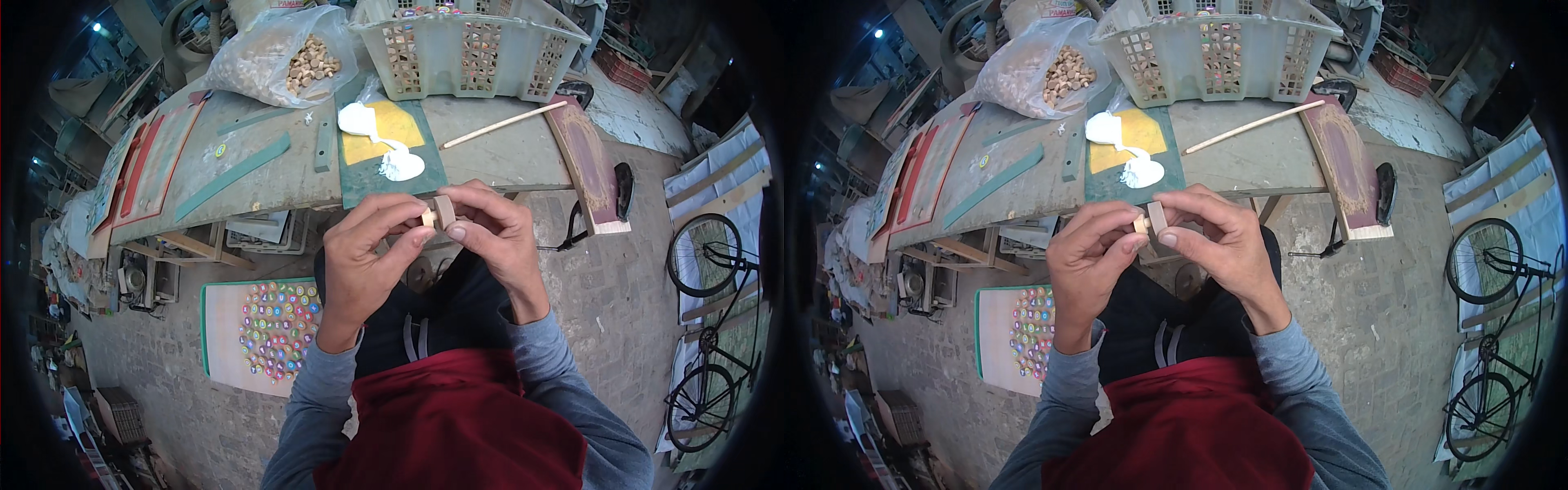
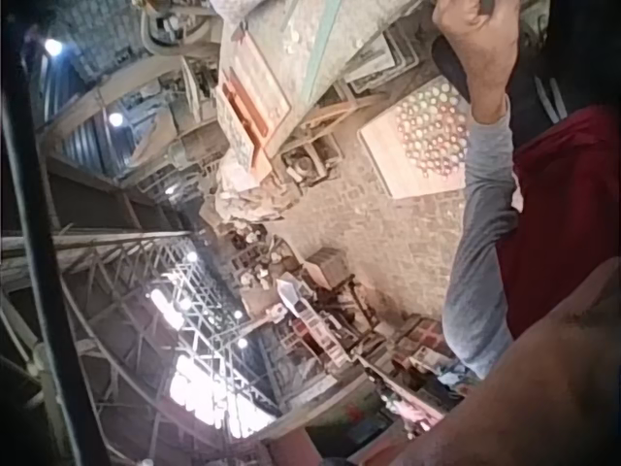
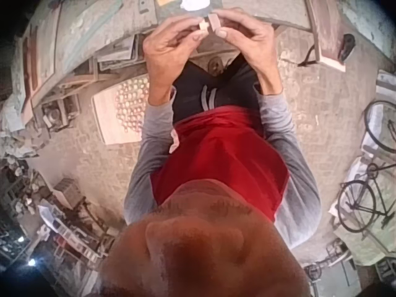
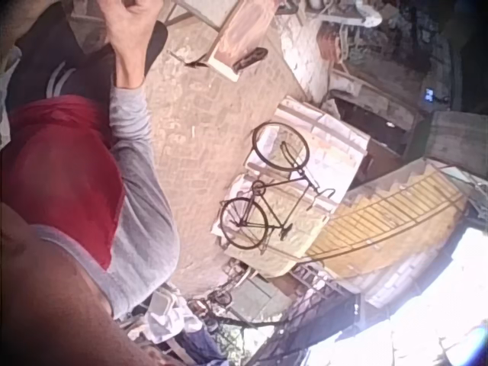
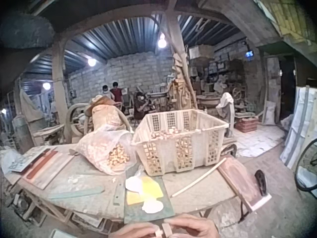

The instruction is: The recorder is applying glue to small wooden components and assembling them, then placing them on a tray.

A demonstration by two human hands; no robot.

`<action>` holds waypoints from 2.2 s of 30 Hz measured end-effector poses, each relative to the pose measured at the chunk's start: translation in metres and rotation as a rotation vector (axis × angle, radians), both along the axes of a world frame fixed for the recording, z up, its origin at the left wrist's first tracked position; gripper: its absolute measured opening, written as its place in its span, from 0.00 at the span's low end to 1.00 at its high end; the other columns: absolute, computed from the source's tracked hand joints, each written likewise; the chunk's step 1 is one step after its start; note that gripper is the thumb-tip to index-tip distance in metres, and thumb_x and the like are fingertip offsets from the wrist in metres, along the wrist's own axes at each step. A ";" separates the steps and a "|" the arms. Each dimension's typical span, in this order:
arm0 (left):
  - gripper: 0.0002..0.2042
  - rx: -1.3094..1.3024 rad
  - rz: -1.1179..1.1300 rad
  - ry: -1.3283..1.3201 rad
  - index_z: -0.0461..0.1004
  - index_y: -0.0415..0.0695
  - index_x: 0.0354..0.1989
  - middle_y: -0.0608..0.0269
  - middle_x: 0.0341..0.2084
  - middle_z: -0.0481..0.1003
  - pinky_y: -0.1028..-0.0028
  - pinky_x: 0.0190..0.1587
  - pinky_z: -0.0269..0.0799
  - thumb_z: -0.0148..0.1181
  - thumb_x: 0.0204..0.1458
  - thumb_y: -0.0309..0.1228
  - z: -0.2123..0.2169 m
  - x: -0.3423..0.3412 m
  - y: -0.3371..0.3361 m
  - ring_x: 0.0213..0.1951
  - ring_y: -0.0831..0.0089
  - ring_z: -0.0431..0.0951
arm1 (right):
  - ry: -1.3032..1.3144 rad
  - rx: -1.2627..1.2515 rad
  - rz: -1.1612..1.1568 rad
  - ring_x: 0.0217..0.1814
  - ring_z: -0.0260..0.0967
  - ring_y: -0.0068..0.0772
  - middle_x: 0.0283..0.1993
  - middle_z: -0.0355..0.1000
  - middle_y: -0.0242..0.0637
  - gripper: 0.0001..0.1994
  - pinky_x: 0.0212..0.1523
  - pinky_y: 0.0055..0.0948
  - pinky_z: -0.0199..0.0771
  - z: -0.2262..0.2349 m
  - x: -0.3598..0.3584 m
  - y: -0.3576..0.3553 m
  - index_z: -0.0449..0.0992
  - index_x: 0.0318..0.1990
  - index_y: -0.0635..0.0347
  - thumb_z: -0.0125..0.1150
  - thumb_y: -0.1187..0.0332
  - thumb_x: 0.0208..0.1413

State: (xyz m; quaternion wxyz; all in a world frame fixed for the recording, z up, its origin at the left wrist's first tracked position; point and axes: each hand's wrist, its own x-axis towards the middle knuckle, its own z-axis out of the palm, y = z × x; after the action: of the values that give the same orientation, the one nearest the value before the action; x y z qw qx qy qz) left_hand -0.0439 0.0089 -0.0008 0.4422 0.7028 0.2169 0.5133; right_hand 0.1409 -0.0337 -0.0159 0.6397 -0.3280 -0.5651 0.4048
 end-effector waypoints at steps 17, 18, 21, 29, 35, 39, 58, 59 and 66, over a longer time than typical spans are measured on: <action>0.25 -0.148 -0.113 0.128 0.68 0.36 0.59 0.56 0.42 0.78 0.72 0.48 0.74 0.64 0.52 0.23 -0.020 -0.029 0.002 0.43 0.73 0.78 | -0.207 -0.034 0.064 0.39 0.72 0.22 0.35 0.74 0.33 0.29 0.47 0.27 0.70 0.000 -0.014 0.001 0.65 0.61 0.64 0.66 0.77 0.49; 0.24 -0.150 -0.161 0.161 0.67 0.35 0.60 0.54 0.44 0.77 0.73 0.48 0.73 0.62 0.53 0.20 -0.022 -0.033 0.003 0.44 0.73 0.77 | -0.210 -0.026 0.071 0.39 0.72 0.22 0.35 0.74 0.33 0.29 0.47 0.27 0.70 0.000 -0.015 0.001 0.65 0.61 0.64 0.66 0.77 0.49; 0.21 -0.190 -0.130 0.160 0.70 0.35 0.57 0.57 0.43 0.75 0.74 0.48 0.73 0.61 0.53 0.18 -0.021 -0.042 -0.001 0.44 0.74 0.77 | -0.146 -0.150 0.127 0.39 0.72 0.22 0.34 0.74 0.33 0.28 0.47 0.25 0.70 -0.005 -0.022 0.000 0.64 0.61 0.65 0.65 0.78 0.51; 0.15 -0.173 0.165 -0.024 0.76 0.36 0.46 0.61 0.38 0.73 0.76 0.45 0.70 0.58 0.48 0.22 -0.039 -0.115 -0.002 0.41 0.74 0.74 | -0.272 -0.156 -0.063 0.36 0.72 0.23 0.32 0.74 0.35 0.16 0.41 0.24 0.72 -0.051 -0.022 -0.005 0.73 0.52 0.68 0.59 0.74 0.56; 0.10 -0.513 0.775 -0.215 0.75 0.33 0.41 0.60 0.35 0.77 0.76 0.46 0.71 0.56 0.50 0.20 -0.096 -0.244 -0.035 0.39 0.77 0.75 | -0.382 -0.390 -0.190 0.38 0.71 0.22 0.34 0.74 0.33 0.13 0.43 0.22 0.70 -0.121 0.014 -0.014 0.75 0.51 0.67 0.57 0.69 0.63; 0.07 -0.575 1.193 -0.247 0.76 0.33 0.38 0.59 0.32 0.78 0.78 0.42 0.71 0.57 0.51 0.21 -0.179 -0.321 -0.084 0.36 0.78 0.75 | -0.498 -0.514 -0.331 0.38 0.71 0.22 0.35 0.75 0.33 0.12 0.43 0.23 0.70 -0.167 0.038 -0.023 0.78 0.48 0.65 0.57 0.66 0.64; 0.13 -0.932 1.624 0.394 0.80 0.35 0.35 0.55 0.27 0.80 0.70 0.35 0.72 0.68 0.48 0.34 -0.430 -0.335 -0.236 0.28 0.70 0.77 | -0.385 -0.624 -0.525 0.36 0.69 0.21 0.35 0.76 0.35 0.13 0.42 0.22 0.70 -0.250 0.084 -0.025 0.79 0.46 0.65 0.56 0.64 0.64; 0.13 -0.922 1.632 0.483 0.80 0.36 0.35 0.54 0.29 0.79 0.68 0.36 0.73 0.68 0.47 0.34 -0.435 -0.336 -0.232 0.30 0.67 0.78 | -0.384 -0.632 -0.516 0.36 0.69 0.21 0.35 0.76 0.35 0.13 0.42 0.22 0.70 -0.252 0.086 -0.026 0.80 0.46 0.65 0.56 0.64 0.64; 0.14 -0.837 1.586 0.705 0.80 0.41 0.38 0.50 0.33 0.77 0.60 0.40 0.75 0.68 0.43 0.33 -0.442 -0.339 -0.215 0.36 0.56 0.80 | -0.422 -0.637 -0.515 0.36 0.68 0.21 0.35 0.76 0.35 0.12 0.42 0.22 0.70 -0.257 0.089 -0.029 0.80 0.45 0.64 0.56 0.64 0.64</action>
State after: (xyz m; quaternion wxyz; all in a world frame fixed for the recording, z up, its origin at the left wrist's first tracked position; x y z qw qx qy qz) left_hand -0.3826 -0.2062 -0.4430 0.0909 0.2512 0.9147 0.3033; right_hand 0.2304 -0.0628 -0.2726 0.4577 -0.7131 -0.4307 0.3104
